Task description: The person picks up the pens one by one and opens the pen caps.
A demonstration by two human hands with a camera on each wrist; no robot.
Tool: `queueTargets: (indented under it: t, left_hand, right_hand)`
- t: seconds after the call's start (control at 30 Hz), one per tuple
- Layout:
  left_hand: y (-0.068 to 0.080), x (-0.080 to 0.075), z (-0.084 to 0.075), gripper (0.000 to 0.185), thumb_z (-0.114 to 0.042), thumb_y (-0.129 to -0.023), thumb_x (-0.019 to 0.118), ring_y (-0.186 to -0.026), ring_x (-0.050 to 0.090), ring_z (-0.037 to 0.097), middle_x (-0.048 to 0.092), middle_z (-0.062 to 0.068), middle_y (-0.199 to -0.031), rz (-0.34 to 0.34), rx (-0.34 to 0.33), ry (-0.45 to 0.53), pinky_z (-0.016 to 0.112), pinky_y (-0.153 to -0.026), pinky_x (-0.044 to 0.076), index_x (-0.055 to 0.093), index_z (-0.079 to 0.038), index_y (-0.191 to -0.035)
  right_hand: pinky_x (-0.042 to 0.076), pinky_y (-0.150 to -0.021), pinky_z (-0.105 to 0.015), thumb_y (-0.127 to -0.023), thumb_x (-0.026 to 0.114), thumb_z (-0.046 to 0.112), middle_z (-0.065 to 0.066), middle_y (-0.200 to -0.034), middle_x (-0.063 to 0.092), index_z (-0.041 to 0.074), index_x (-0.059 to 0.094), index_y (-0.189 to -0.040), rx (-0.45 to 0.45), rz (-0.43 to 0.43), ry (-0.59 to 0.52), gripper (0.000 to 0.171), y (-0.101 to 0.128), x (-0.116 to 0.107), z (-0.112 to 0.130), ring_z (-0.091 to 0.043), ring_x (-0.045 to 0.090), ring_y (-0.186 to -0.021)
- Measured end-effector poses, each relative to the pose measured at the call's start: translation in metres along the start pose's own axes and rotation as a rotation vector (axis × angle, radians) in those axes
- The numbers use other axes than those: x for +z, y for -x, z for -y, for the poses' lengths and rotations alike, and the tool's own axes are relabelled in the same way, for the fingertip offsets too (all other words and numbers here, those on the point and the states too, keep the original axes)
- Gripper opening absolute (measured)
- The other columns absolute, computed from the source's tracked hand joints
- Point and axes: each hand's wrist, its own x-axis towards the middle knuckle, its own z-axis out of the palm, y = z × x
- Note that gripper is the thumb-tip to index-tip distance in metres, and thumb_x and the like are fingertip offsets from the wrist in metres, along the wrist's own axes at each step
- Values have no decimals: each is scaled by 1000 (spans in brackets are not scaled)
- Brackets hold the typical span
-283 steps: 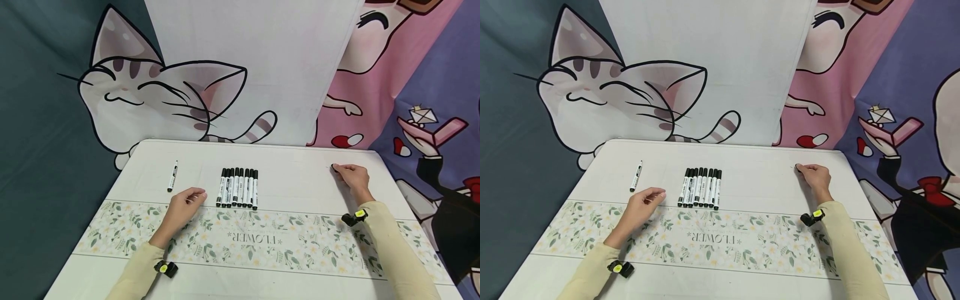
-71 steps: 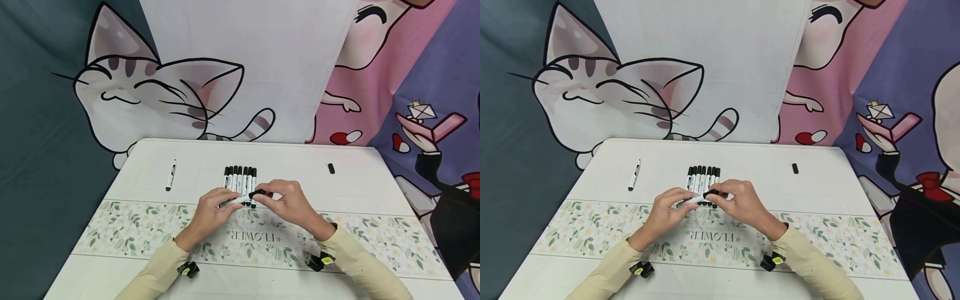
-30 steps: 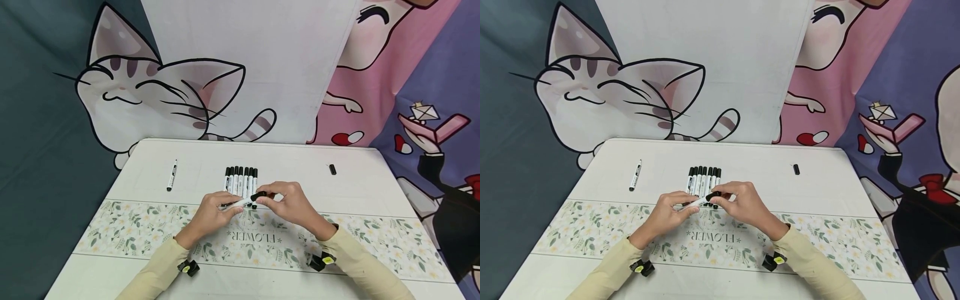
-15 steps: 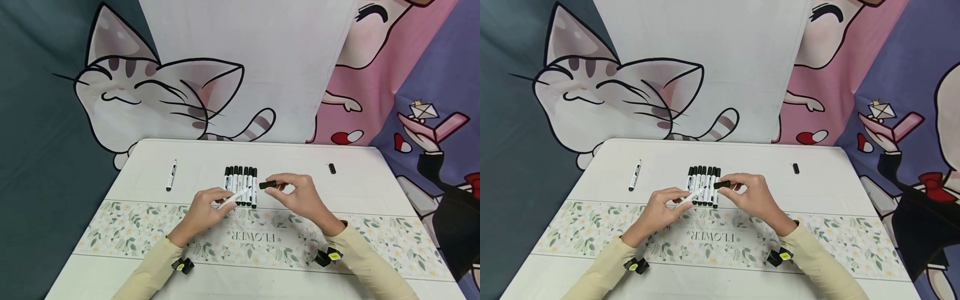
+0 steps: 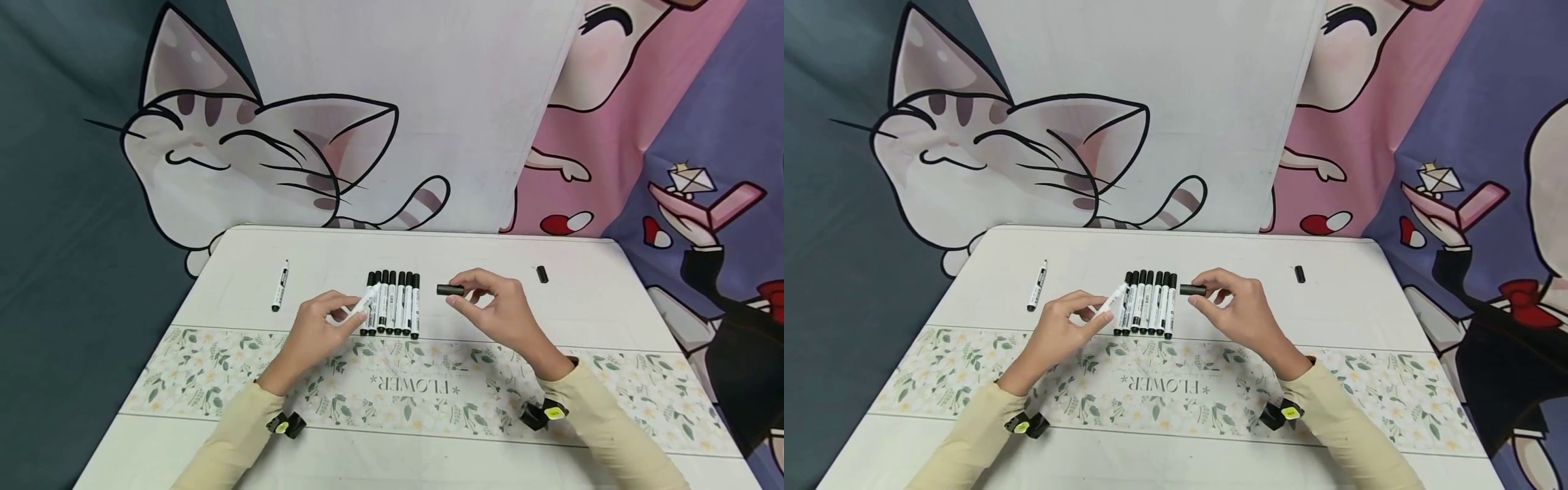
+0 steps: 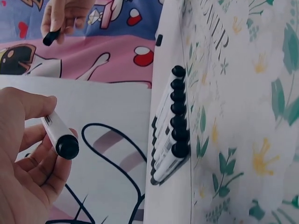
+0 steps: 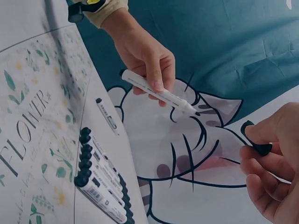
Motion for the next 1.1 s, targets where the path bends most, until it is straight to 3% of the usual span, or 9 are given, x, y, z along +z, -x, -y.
queueTargets:
  t: [0.27, 0.47, 0.77, 0.97, 1.1]
  left_hand:
    - [-2, -13, 9, 24, -17, -89, 82, -75, 62, 12, 69, 0, -88, -49, -82, -32, 28, -68, 53, 75, -8, -110]
    - [-4, -32, 20, 27, -20, -93, 78, -78, 63, 15, 72, 6, -97, -60, -186, -36, 24, -68, 52, 74, -7, -116]
    - [-7, -64, 47, 34, -27, -98, 72, -86, 64, 19, 71, 11, -105, -111, -298, -83, 17, -65, 50, 71, -3, -122]
    - [-6, -80, 68, 38, -34, -99, 69, -84, 61, 16, 71, 10, -103, -134, -356, -103, 17, -61, 49, 71, -4, -123]
    - [-6, -87, 82, 40, -37, -100, 67, -85, 61, 15, 71, 11, -105, -135, -393, -112, 20, -59, 51, 70, -5, -124]
  right_hand:
    - [53, -71, -19, -92, 78, 11, 3, -93, 79, 13, 71, -109, 115, 5, 49, 19, 1, -7, -6, -7, 68, -79]
    - [52, -72, -17, -94, 75, 10, -5, -98, 78, 9, 71, -111, 169, -27, 21, 17, 2, -15, -13, -3, 68, -85]
    - [51, -72, -15, -92, 77, 11, -5, -101, 70, 8, 75, -110, 226, -125, 9, 18, 2, -27, -24, -2, 62, -89]
    - [50, -72, -16, -93, 78, 16, -5, -97, 70, 10, 77, -110, 319, -129, 6, 18, 3, -35, -28, -4, 62, -88]
    - [50, -73, -17, -94, 77, 20, 3, -95, 72, 10, 77, -110, 357, -141, -4, 19, 3, -40, -33, -5, 63, -88]
